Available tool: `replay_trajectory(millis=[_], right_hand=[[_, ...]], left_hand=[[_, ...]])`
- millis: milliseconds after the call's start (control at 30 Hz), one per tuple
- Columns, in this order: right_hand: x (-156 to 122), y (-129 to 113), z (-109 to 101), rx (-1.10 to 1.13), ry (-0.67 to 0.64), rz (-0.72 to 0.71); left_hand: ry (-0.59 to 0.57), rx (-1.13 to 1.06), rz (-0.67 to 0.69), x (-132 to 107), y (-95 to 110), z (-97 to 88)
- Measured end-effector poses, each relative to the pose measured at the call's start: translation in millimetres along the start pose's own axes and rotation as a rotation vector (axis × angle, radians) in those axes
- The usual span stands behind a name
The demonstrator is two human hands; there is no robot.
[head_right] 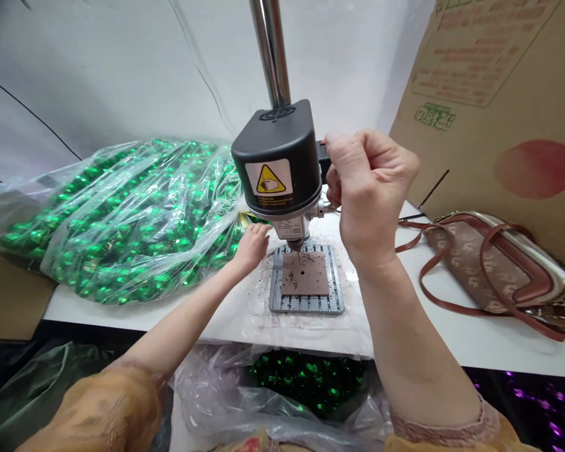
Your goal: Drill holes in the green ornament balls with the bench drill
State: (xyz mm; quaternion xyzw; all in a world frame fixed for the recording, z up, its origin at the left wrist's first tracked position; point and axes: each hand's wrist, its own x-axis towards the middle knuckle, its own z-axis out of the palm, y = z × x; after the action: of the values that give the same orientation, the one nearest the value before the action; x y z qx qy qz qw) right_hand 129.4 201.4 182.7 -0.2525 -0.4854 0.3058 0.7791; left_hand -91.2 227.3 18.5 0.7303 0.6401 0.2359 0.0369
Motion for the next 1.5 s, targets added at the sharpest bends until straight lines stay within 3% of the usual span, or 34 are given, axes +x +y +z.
replay_trajectory(millis=[67,133,267,333,433,533,633,733,867,1000,1267,1500], right_hand=[[0,0,0,0.004,0.001,-0.003],[-1,1,0,0.005,-0.004,-0.005],[-1,3,-3,-0.002,-0.032,-0.025],[-1,4,-4,-0.008,-0.045,-0.043],[-1,5,-4,-0.006,-0.051,-0.050],[-1,4,-4,-0.003,-0.041,-0.041],[-1,4,-4,-0.001,-0.043,-0.050],[-1,5,-4,-0.002,-0.052,-0.061],[-1,4,-4,-0.006,-0.052,-0.053],[-1,4,-4,0.006,-0.044,-0.051],[1,9,-6,-0.050,-0.098,-0.112],[0,10,-5,-0.012,-0.067,-0.128]], left_hand=[[-0.026,0.027,-0.081,32,-10,3.5],[-0.033,0.028,-0.109,48,-15,7.3],[-0.027,0.038,-0.112,50,-17,4.7],[0.044,-0.052,-0.083,42,-17,-1.5],[0.134,-0.530,-0.119,19,-11,-8.7],[-0.030,-1.093,-0.276,-10,2,-6.4],[-0.183,-1.340,-0.382,-37,17,4.2],[-0.130,-1.306,-0.388,-53,26,16.1],[-0.009,-1.163,-0.284,-58,30,25.7],[-0.013,-1.142,-0.191,-54,32,31.1],[-0.027,-1.104,-0.132,-51,34,41.1],[-0.036,-0.949,-0.063,-60,37,43.2]])
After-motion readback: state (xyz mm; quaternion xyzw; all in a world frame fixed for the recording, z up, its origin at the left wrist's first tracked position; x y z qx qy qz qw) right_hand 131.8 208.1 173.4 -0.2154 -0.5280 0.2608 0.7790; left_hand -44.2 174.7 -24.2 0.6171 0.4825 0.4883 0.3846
